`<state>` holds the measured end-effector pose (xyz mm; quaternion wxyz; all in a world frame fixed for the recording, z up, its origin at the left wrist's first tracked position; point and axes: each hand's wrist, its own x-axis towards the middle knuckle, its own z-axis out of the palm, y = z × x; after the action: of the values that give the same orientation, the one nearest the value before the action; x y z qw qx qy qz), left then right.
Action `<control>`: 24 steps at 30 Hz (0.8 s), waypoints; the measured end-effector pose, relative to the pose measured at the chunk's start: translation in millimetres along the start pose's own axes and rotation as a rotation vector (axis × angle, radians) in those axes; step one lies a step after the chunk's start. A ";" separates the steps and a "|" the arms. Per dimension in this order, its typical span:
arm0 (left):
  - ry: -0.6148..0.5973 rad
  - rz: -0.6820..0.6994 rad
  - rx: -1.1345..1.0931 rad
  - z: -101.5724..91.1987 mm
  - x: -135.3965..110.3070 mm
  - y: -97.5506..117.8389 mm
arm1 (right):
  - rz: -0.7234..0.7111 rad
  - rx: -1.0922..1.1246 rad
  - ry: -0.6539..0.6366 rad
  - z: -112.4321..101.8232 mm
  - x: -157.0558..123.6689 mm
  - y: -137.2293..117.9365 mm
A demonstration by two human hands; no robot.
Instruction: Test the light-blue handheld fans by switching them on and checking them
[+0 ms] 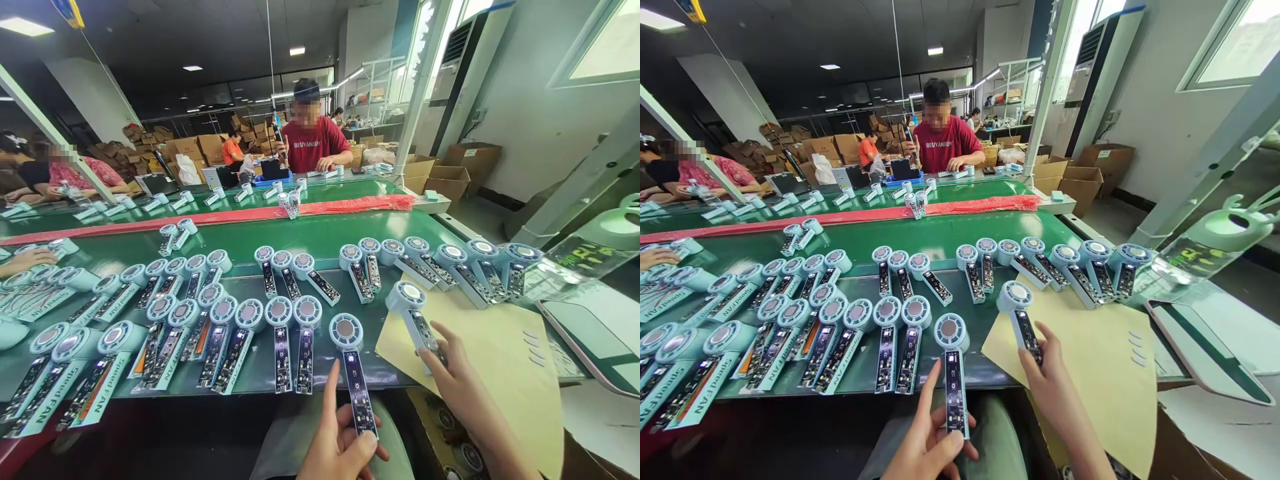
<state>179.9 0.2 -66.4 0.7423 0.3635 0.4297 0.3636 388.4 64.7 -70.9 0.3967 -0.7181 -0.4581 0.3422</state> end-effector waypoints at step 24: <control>0.057 0.117 0.193 -3.5 10.5 9.9 | 0.007 0.563 -0.407 56.6 -33.1 -56.1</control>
<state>178.4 14.6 -63.2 0.6689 0.4473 0.4615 0.3735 306.9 63.3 -42.7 0.4786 -0.4990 -0.4130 0.5928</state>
